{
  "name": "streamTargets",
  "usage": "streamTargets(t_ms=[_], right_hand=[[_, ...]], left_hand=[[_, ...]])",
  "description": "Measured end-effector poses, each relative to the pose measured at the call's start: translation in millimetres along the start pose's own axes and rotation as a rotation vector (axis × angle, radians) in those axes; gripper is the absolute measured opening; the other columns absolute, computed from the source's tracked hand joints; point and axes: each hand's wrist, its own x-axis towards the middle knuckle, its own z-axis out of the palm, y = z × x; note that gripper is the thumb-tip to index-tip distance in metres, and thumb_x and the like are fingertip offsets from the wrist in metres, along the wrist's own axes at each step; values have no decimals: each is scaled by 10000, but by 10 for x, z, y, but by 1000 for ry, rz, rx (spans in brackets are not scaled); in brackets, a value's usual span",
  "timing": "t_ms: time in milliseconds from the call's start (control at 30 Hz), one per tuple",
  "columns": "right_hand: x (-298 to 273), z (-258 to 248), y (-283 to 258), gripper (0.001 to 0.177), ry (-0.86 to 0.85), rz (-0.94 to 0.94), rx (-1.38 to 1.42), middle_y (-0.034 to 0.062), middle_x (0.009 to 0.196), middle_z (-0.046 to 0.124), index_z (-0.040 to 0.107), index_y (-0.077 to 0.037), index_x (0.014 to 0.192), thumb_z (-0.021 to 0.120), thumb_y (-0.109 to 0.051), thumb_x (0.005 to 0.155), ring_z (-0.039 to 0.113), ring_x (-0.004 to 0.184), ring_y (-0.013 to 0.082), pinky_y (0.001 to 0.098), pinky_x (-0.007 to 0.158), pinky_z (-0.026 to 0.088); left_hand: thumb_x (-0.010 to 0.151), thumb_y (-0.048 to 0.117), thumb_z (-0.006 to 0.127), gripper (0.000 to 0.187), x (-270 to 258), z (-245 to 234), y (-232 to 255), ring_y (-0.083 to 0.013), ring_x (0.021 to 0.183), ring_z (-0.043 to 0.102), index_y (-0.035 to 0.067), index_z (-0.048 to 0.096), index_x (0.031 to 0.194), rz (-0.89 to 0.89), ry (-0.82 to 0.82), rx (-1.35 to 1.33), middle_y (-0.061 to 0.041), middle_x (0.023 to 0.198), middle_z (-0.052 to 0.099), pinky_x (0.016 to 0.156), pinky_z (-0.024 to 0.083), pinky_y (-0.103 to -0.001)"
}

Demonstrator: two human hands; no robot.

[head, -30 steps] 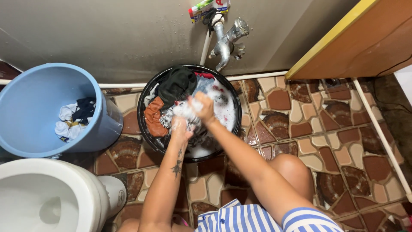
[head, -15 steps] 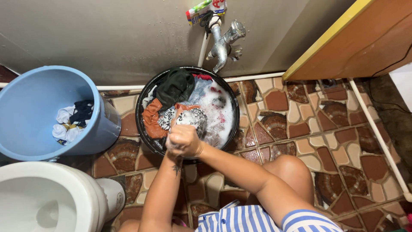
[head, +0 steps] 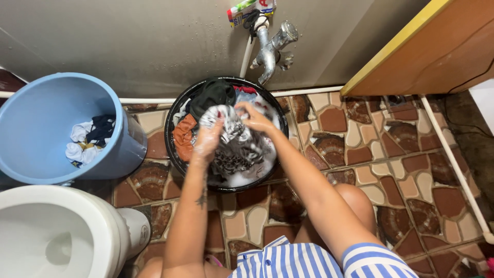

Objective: The person washes clothes by hand, scrubbing and wringing garments in a basin of soapy water and placing them into an adjacent bucket.

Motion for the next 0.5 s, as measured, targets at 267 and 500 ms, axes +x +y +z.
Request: streamTargets(t_ms=[267,500], right_hand=[[-388,-48,337,412,-347,260,-78,85,1307,700,635,-125,1354,592,-294,981,624,1208,222,378,1046,494],[27,-1010,-1695,64,344,-324,17,17,1017,406,477,-50,1090,469,-72,1031,401,959,139,276,886,396]], left_hand=[[957,436,579,495,-215,-711,35,-123,1058,575,42,546,1254,-174,-100,-169,-43,1179,619,951,474,-267],[916,660,429,862,-451,-1180,464,-224,1293,480,-27,396,1435,60,170,-502,-162,1424,483,1124,378,-341]])
